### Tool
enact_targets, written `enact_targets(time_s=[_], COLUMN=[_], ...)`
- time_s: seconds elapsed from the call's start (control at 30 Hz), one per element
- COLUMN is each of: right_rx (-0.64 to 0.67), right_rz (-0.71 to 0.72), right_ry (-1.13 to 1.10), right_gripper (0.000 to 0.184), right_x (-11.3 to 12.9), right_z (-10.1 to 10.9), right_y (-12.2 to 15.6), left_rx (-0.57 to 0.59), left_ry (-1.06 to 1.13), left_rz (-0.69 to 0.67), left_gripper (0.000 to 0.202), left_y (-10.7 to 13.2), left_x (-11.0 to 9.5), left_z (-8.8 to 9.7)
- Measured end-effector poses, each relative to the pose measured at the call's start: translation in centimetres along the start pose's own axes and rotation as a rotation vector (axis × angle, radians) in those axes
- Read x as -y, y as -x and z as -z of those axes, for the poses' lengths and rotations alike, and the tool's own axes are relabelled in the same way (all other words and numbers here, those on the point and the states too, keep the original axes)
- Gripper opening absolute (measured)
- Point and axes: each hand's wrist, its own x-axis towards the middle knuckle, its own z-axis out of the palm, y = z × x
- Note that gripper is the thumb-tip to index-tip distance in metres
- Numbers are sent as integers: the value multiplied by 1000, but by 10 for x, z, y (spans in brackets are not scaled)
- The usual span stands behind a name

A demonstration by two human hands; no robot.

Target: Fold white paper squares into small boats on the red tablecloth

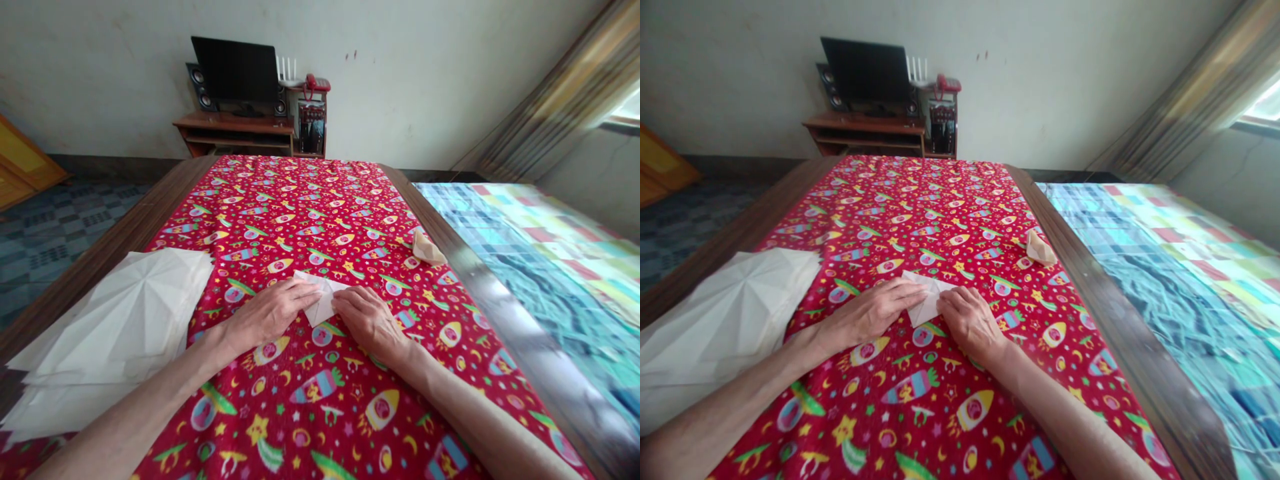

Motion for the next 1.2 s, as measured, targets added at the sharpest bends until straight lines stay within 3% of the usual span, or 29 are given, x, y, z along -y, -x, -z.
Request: enact_targets(time_s=[0.17,0.5,0.87,1.07,1.2], right_rx=[44,184,69,9,-16], right_rz=[83,4,-28,2,-22], right_ry=[10,10,54,99,52], right_gripper=[30,46,35,27,24], right_x=[1,8,11,15,10], right_z=[3,10,12,4,4], right_y=[7,17,22,13,12], left_rx=[85,119,159,78,61], left_ry=[20,-15,-188,-117,-138], left_rz=[17,-7,126,34,41], left_gripper=[64,67,65,62,53], left_y=[11,12,24,9,7], left_x=[-7,-16,-20,-31,-26], left_z=[-5,1,9,4,5])
